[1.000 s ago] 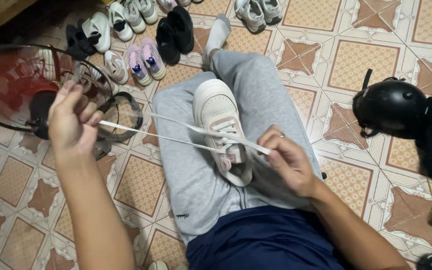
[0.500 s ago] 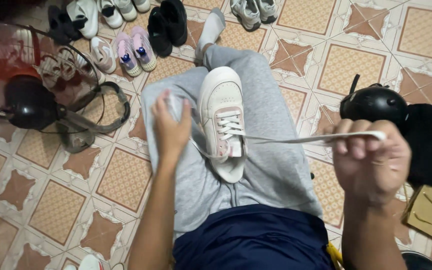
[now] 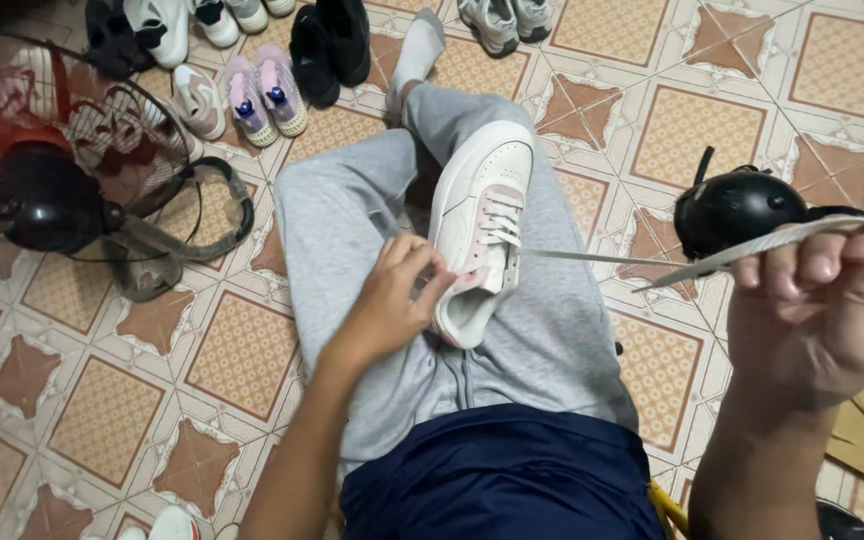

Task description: Threading laces through the eyelets of a sneaker and tying them while sitting on the floor.

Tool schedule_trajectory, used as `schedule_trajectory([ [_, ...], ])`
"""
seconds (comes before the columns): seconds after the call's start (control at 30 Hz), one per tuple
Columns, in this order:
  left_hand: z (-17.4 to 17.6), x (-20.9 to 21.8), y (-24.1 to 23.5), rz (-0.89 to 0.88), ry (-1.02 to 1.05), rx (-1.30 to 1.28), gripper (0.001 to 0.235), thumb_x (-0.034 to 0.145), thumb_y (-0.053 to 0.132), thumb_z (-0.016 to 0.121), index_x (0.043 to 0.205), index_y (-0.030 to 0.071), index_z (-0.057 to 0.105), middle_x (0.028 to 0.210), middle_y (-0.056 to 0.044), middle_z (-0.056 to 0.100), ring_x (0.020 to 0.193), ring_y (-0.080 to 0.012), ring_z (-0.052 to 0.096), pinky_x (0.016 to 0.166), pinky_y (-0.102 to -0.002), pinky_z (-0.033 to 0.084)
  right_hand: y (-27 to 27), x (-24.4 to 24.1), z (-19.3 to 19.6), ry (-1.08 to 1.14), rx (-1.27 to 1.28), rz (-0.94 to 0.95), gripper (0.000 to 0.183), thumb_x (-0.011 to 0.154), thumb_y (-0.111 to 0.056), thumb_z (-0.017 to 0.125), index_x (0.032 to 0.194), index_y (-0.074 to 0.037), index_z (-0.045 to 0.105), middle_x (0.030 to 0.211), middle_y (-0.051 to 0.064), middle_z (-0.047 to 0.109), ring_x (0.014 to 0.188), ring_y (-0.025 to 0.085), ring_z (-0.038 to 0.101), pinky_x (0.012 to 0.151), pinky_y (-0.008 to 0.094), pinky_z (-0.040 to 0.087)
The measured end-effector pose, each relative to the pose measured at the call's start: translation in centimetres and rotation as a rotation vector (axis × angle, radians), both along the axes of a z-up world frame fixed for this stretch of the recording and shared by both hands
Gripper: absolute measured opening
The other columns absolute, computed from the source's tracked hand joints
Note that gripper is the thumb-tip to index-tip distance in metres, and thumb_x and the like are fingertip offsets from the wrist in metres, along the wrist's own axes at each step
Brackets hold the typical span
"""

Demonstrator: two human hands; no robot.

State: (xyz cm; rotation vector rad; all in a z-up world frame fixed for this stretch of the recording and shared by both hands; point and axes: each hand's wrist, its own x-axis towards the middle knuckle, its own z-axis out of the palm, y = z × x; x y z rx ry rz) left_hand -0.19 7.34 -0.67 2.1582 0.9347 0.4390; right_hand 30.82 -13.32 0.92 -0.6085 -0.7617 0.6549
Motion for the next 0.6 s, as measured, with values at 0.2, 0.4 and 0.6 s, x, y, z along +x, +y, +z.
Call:
schedule_trajectory([
  [0.2,1.9,1.6,5.0,-0.206,-0.032,0.049,0.012,0.102,0.015,0.053,0.093,0.006,0.055,0.094,-0.009,0.058,0.085,-0.0227,0.056,0.080,-0.037,0.047,-0.3,0.1,0.0,0.074,-0.141,-0.204,0.015,0.120,-0.037,0.061,0.125,-0.024,0.062,0.100,-0.011,0.062,0.085,0.001,0.060,0.085,0.023,0.054],
  [0.4,-0.9,3.6,8.9,-0.111,-0.073,0.003,0.015,0.100,0.017,0.060,0.094,0.003,0.062,0.091,-0.009,0.070,0.080,-0.0220,0.064,0.075,-0.037,0.052,-0.5,1.9,-0.1,0.177,-0.212,-0.329,0.012,0.120,-0.032,0.062,0.126,-0.021,0.059,0.109,-0.010,0.057,0.092,-0.001,0.056,0.088,0.017,0.050],
  [0.6,-8.4,3.6,4.9,0.458,-0.301,0.315,0.027,0.092,0.024,0.074,0.095,0.007,0.052,0.094,-0.012,0.052,0.078,-0.0297,0.055,0.071,-0.042,0.049,-2.0,8.4,-4.2,0.451,-0.104,-0.477,0.014,0.113,-0.014,0.061,0.122,-0.003,0.065,0.113,0.001,0.072,0.099,0.005,0.070,0.100,0.015,0.062],
])
